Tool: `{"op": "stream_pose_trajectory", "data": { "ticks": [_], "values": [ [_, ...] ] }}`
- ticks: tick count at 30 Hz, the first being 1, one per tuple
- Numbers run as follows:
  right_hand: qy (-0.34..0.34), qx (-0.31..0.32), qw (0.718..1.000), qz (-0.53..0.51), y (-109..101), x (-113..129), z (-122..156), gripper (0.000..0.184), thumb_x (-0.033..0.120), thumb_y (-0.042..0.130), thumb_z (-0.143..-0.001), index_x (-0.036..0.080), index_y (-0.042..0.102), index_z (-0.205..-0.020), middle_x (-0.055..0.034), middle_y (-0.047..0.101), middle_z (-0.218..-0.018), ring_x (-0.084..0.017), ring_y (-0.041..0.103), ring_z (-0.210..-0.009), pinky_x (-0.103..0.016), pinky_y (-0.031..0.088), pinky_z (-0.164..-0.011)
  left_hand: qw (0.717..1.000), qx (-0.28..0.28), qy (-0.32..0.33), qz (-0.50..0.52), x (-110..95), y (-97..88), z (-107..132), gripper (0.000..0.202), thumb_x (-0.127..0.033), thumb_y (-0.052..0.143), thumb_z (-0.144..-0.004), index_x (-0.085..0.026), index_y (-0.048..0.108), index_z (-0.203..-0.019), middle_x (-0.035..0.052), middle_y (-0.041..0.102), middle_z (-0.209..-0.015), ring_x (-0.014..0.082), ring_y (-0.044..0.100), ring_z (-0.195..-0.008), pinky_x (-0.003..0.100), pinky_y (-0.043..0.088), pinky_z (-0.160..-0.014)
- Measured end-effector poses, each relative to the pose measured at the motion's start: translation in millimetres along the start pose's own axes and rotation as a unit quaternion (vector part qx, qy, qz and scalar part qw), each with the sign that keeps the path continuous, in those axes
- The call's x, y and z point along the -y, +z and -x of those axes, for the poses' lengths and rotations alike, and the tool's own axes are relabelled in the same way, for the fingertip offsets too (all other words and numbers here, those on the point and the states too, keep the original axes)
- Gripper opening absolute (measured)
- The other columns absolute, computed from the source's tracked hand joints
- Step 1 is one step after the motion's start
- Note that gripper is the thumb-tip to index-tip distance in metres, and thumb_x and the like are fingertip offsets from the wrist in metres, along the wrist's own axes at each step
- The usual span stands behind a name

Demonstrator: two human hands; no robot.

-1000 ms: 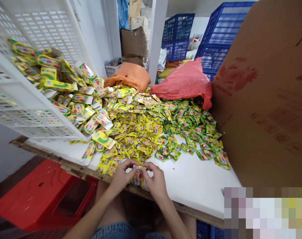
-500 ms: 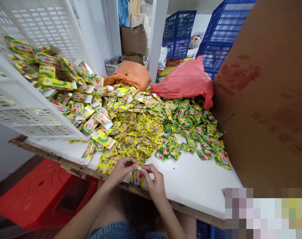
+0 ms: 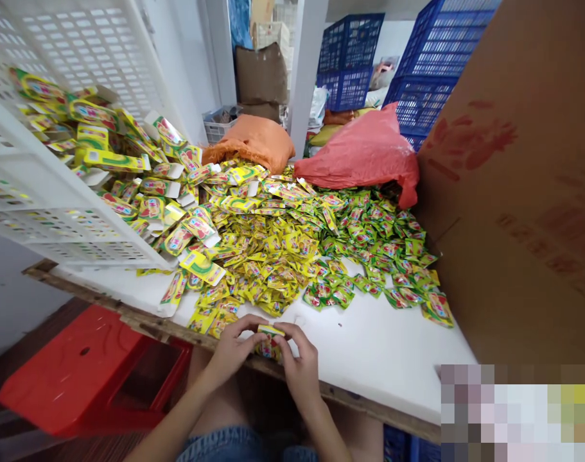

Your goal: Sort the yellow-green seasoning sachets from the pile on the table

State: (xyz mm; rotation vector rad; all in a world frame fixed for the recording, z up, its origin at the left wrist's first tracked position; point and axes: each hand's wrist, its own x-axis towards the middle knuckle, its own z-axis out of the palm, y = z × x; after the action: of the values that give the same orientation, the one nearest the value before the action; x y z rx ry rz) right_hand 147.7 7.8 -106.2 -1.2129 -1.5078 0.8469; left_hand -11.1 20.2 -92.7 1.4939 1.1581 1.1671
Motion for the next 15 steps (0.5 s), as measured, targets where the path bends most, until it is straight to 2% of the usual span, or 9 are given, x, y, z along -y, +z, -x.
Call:
{"op": "stream_pose_trajectory", "data": {
  "ticks": [3,7,12,14,15],
  "values": [
    [-0.030,0.012,0.999,-0.002,-4.1,1.7,-2.1,0.016,0.026,0.051,-0.083,0.021,0.064,-0.092,-0.0050,0.064,-0.092,-0.019,0.058,-0.090,-0.032,0.046,-0.081,1.000,-0.002,0.010,-0.028,3.9,0.2,0.4,0.014,-0.025,0.061,-0.075,-0.017,0.065,-0.086,0.0041,0.066,-0.084,0.0166,0.059,-0.081,0.026,0.044,-0.077],
    [-0.076,0.046,0.996,0.018,-7.8,2.1,-5.6,0.018,0.023,0.049,-0.085,0.022,0.065,-0.094,-0.0054,0.064,-0.091,-0.019,0.058,-0.089,-0.033,0.046,-0.079,0.997,0.015,0.042,-0.062,3.9,-3.4,-2.5,0.012,-0.025,0.059,-0.077,-0.018,0.066,-0.083,0.0043,0.066,-0.083,0.0164,0.059,-0.080,0.026,0.045,-0.076],
    [-0.060,0.034,0.997,0.030,-1.5,5.5,-7.7,0.017,0.028,0.049,-0.084,0.021,0.063,-0.090,-0.0053,0.065,-0.088,-0.019,0.060,-0.085,-0.031,0.048,-0.077,0.997,0.021,0.046,-0.057,-3.4,2.8,2.3,0.015,-0.025,0.056,-0.079,-0.019,0.064,-0.090,0.0037,0.065,-0.087,0.0163,0.059,-0.081,0.028,0.046,-0.077],
    [-0.053,0.033,0.997,0.054,-15.8,11.7,-5.3,0.018,0.030,0.048,-0.084,0.021,0.063,-0.089,-0.0049,0.065,-0.088,-0.019,0.060,-0.084,-0.030,0.048,-0.075,0.997,0.039,0.050,-0.045,-6.8,1.7,3.5,0.017,-0.025,0.055,-0.079,-0.019,0.062,-0.093,0.0047,0.065,-0.090,0.0171,0.059,-0.084,0.028,0.046,-0.078],
    [-0.055,0.037,0.995,0.077,-30.4,15.3,-2.6,0.019,0.030,0.048,-0.084,0.022,0.063,-0.088,-0.0044,0.065,-0.087,-0.019,0.060,-0.083,-0.029,0.049,-0.074,0.997,0.042,0.053,-0.046,-7.9,-2.3,2.3,0.020,-0.025,0.056,-0.078,-0.019,0.059,-0.097,0.0054,0.064,-0.093,0.0178,0.059,-0.087,0.029,0.047,-0.078]
  ]
}}
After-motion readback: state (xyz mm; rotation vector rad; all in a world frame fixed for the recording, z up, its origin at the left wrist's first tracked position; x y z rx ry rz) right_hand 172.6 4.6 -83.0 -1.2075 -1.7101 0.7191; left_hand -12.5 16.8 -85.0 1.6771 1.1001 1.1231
